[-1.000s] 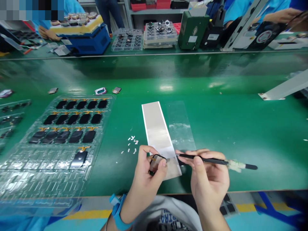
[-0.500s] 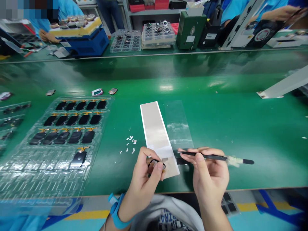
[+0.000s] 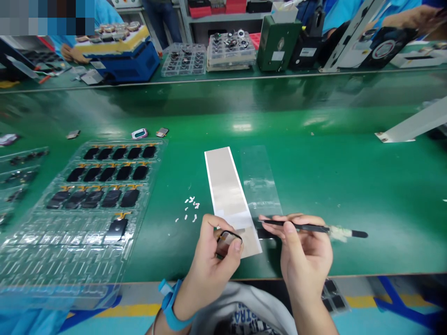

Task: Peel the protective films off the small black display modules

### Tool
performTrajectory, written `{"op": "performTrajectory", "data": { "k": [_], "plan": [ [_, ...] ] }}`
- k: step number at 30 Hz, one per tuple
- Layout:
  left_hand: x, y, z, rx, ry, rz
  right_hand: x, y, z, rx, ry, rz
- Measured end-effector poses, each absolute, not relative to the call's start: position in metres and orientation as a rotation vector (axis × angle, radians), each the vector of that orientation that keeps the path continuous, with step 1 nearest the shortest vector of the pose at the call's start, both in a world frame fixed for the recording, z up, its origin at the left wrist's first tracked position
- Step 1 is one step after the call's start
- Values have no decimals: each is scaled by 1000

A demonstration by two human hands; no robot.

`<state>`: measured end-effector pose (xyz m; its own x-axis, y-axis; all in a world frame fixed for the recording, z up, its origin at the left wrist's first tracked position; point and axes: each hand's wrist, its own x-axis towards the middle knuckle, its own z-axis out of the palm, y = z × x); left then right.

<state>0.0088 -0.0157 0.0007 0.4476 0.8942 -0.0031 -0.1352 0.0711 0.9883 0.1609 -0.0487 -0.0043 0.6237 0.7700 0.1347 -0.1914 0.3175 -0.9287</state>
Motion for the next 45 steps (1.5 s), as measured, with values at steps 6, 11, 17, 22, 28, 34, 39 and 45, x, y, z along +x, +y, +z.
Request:
{"op": "performTrajectory", "data": {
  "k": [6,11,17,22,28,34,39,45],
  "plan": [
    [8,-14,4,1239,695,838,162,-49,-6,-1078,-631,694],
    [9,-12,6,1233,727,829,161,-49,-4,-1110,-639,679],
    [7,-16,2,1369,765,710,187,-64,-3,-1304,-782,604],
    [15,-17,6,1655,768,462,214,-80,-13,-1458,-943,628],
    [34,-9,13,1815,851,372,215,-80,-16,-1578,-1026,630],
    [43,-5,2,2012,869,454,213,-80,-16,-1534,-981,651],
    [44,-4,3,2051,860,490,213,-80,-16,-1520,-923,665],
    [43,-4,4,2041,851,505,213,-79,-15,-1489,-873,700]
  ]
}}
